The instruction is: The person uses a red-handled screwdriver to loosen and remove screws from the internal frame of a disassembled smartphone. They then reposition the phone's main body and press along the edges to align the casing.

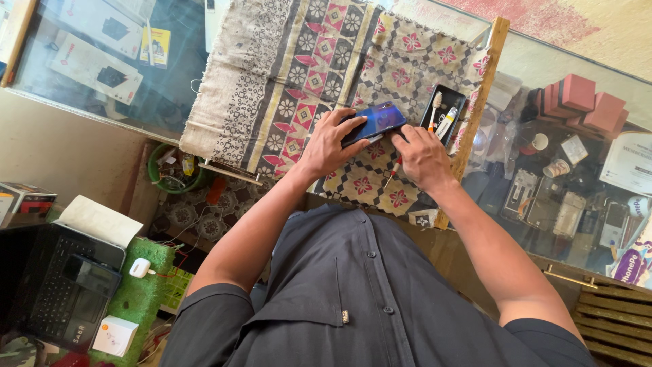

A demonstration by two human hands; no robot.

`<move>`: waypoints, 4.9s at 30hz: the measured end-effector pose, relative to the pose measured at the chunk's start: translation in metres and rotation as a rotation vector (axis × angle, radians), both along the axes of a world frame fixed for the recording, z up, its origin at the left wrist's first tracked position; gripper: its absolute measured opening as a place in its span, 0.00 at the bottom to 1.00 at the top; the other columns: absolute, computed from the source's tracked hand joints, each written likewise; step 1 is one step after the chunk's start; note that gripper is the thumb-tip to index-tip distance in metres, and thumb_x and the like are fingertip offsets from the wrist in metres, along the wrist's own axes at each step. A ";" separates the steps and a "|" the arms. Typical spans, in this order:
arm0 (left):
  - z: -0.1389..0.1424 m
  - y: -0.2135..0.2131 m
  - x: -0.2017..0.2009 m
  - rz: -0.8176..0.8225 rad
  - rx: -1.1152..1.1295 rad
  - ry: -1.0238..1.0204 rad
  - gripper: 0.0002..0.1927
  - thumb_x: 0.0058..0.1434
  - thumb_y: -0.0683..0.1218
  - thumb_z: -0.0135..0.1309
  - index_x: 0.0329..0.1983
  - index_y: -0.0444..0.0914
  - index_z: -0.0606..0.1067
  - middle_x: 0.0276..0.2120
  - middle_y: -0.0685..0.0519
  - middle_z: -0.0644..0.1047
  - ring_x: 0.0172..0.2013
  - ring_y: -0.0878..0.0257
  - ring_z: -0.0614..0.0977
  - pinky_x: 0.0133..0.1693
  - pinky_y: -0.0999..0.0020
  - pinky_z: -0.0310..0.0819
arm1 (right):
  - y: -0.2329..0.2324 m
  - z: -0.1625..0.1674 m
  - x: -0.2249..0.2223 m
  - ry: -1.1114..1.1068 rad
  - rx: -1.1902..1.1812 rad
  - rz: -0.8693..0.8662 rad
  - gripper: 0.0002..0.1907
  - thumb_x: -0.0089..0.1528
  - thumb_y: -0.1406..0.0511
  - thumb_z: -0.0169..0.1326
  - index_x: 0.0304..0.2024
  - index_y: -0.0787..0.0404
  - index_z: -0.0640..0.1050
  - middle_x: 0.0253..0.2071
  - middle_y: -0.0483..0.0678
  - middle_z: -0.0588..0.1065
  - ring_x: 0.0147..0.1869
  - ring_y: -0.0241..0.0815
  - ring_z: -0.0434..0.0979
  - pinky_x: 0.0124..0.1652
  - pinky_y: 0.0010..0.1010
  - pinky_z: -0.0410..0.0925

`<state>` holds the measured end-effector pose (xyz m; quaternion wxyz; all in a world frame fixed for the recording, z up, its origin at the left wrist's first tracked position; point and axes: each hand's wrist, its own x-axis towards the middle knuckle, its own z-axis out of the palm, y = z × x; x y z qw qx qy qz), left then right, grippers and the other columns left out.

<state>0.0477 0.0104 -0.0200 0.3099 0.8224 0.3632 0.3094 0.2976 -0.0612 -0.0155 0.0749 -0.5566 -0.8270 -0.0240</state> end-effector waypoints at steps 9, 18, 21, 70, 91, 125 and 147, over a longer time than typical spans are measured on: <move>-0.002 0.001 0.002 0.005 -0.025 0.000 0.26 0.64 0.56 0.62 0.60 0.38 0.77 0.59 0.43 0.73 0.57 0.46 0.74 0.60 0.53 0.66 | 0.002 -0.001 0.003 0.021 0.002 0.003 0.16 0.61 0.74 0.50 0.49 0.63 0.82 0.51 0.58 0.78 0.51 0.52 0.80 0.49 0.42 0.74; -0.002 0.000 0.004 0.009 -0.032 0.030 0.27 0.64 0.57 0.61 0.61 0.38 0.75 0.59 0.43 0.72 0.57 0.46 0.72 0.61 0.52 0.65 | 0.004 0.000 0.004 0.002 0.021 0.031 0.14 0.63 0.74 0.51 0.49 0.63 0.82 0.52 0.57 0.78 0.52 0.51 0.80 0.49 0.40 0.75; -0.002 -0.002 0.005 0.008 -0.025 0.028 0.27 0.64 0.57 0.60 0.62 0.38 0.75 0.59 0.43 0.71 0.57 0.46 0.72 0.61 0.52 0.64 | 0.004 0.002 0.005 0.002 0.008 0.029 0.14 0.63 0.74 0.50 0.49 0.64 0.82 0.51 0.56 0.78 0.51 0.50 0.80 0.48 0.40 0.75; -0.007 -0.007 0.005 0.024 -0.005 0.034 0.29 0.64 0.57 0.60 0.62 0.37 0.74 0.60 0.42 0.70 0.59 0.45 0.71 0.62 0.51 0.63 | 0.001 -0.001 0.003 0.079 0.030 0.000 0.16 0.62 0.76 0.52 0.50 0.63 0.83 0.54 0.60 0.79 0.56 0.55 0.80 0.56 0.43 0.73; -0.008 -0.009 0.006 0.020 -0.001 0.036 0.29 0.64 0.57 0.61 0.62 0.37 0.74 0.60 0.41 0.70 0.58 0.45 0.71 0.61 0.51 0.63 | -0.004 -0.002 0.010 0.125 0.037 0.036 0.17 0.59 0.76 0.54 0.50 0.64 0.82 0.53 0.57 0.80 0.55 0.53 0.80 0.56 0.42 0.73; -0.009 -0.006 0.008 0.028 -0.011 0.043 0.28 0.64 0.56 0.61 0.62 0.38 0.74 0.61 0.41 0.70 0.59 0.44 0.70 0.61 0.50 0.63 | -0.004 -0.012 0.002 0.018 0.062 -0.004 0.17 0.62 0.74 0.51 0.54 0.64 0.80 0.55 0.58 0.77 0.57 0.55 0.79 0.55 0.44 0.72; -0.008 -0.005 0.009 0.033 -0.014 0.042 0.29 0.63 0.57 0.61 0.62 0.38 0.73 0.61 0.41 0.70 0.59 0.45 0.71 0.62 0.51 0.63 | -0.001 -0.012 0.002 0.074 0.047 -0.010 0.17 0.61 0.75 0.52 0.52 0.66 0.81 0.55 0.59 0.77 0.57 0.55 0.79 0.57 0.42 0.73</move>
